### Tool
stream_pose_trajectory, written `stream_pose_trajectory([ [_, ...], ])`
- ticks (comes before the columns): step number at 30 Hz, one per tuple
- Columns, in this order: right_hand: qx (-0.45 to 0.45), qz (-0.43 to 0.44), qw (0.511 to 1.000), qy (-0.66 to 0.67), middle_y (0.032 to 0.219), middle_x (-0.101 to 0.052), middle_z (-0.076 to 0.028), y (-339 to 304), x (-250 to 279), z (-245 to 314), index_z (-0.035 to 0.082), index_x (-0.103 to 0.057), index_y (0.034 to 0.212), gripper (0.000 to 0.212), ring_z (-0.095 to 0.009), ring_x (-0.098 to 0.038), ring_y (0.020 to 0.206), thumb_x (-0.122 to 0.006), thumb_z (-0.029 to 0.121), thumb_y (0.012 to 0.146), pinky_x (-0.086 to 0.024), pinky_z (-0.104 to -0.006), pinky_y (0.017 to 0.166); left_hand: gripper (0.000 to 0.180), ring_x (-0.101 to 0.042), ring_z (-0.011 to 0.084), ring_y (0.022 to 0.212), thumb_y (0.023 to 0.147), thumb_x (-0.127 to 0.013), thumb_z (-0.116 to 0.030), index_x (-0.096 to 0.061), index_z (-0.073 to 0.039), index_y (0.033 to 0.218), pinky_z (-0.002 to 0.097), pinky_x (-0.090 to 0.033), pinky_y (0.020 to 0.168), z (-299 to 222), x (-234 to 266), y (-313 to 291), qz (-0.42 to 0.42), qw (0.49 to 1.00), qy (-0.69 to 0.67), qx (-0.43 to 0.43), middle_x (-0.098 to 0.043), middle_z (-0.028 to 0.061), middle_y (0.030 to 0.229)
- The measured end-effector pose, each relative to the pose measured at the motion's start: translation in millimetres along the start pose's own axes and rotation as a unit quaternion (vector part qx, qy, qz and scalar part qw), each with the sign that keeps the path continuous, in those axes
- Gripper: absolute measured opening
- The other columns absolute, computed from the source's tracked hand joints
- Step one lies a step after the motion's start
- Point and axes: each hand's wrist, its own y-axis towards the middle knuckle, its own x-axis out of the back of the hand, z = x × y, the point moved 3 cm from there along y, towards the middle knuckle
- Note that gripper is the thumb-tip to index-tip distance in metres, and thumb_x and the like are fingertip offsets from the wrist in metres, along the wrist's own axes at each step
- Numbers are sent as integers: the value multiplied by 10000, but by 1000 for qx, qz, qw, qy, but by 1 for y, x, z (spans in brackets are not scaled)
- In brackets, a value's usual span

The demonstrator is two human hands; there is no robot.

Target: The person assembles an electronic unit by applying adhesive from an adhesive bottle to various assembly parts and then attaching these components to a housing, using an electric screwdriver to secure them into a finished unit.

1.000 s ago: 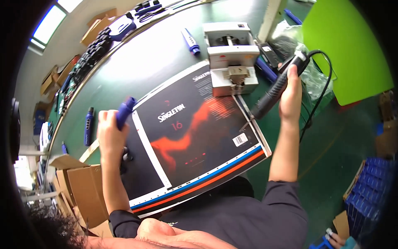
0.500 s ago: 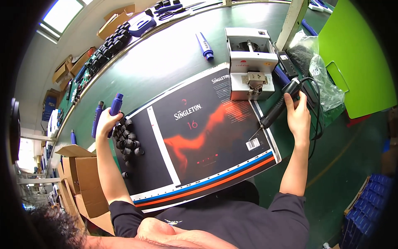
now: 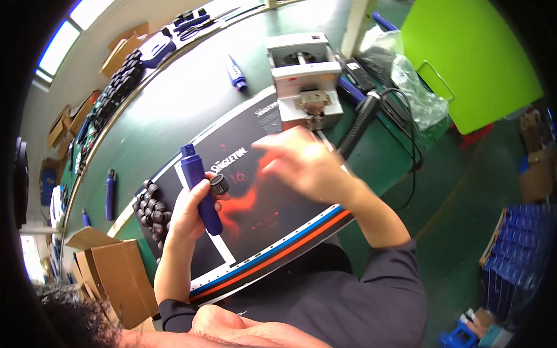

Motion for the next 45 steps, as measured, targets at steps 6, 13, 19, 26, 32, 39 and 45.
stream_pose_trajectory([
  [6, -62, 207, 952, 216, 1150, -587, -158, 9, -63, 7, 65, -570, 1370, 450, -320, -655, 991, -690, 95, 938, -551, -385, 881, 350, -669, 123, 799, 976, -715, -237, -579, -40, 1231, 254, -551, 708, 21, -10, 6, -16, 996, 82, 20, -683, 68, 1019],
  [13, -198, 41, 901, 385, 1192, -631, -92, -2, -49, -22, 9, -637, 1261, 366, -183, -648, 1104, -742, 7, 910, -542, -347, 957, 549, -688, 281, 997, 862, -831, -197, -590, -61, 1336, 364, -539, 908, 5, -12, -5, -72, 836, 485, -245, -695, 138, 1122],
  [19, -157, 77, 945, 276, 1109, -678, -92, -1, -51, -20, 19, -677, 1219, 381, -196, -674, 1031, -811, 132, 881, -543, -325, 921, 569, -670, 307, 905, 786, -857, -206, -647, -109, 1307, 417, -530, 815, -2, -20, -8, -79, 713, 612, -333, -678, 114, 1020],
  [26, -158, 77, 949, 263, 1079, -696, -91, -3, -56, -18, 21, -684, 1187, 379, -191, -691, 973, -824, 184, 874, -551, -315, 882, 586, -639, 257, 863, 763, -844, -217, -652, -117, 1308, 392, -507, 807, -3, -21, -9, -83, 614, 696, -364, -635, 68, 956],
  [32, -251, 120, 906, 320, 1061, -715, -93, -6, -58, -21, 26, -683, 1156, 385, -174, -698, 975, -836, 235, 872, -551, -318, 877, 583, -625, 246, 833, 766, -835, -215, -651, -124, 1311, 379, -504, 785, -2, -21, -12, -82, 578, 714, -387, -611, 58, 926],
  [39, -213, 11, 846, 488, 1346, -582, -151, -3, -64, -25, -35, -460, 1428, 642, -230, -552, 1288, -422, 508, 1088, -413, -388, 1126, 656, -611, 246, 842, 699, -853, -206, -650, -130, 1318, 373, -510, 755, 6, -32, -11, -13, 593, 717, -365, -604, 47, 944],
  [45, -225, 51, 840, 490, 1233, -618, -139, -15, -100, -13, 23, -427, 1477, 692, -188, -576, 1164, -331, 584, 1082, -471, -351, 996, 633, -601, 222, 844, 722, -831, -286, -647, -138, 1309, 366, -501, 739, 28, -39, -9, 32, 566, 752, -336, -588, 37, 939],
])
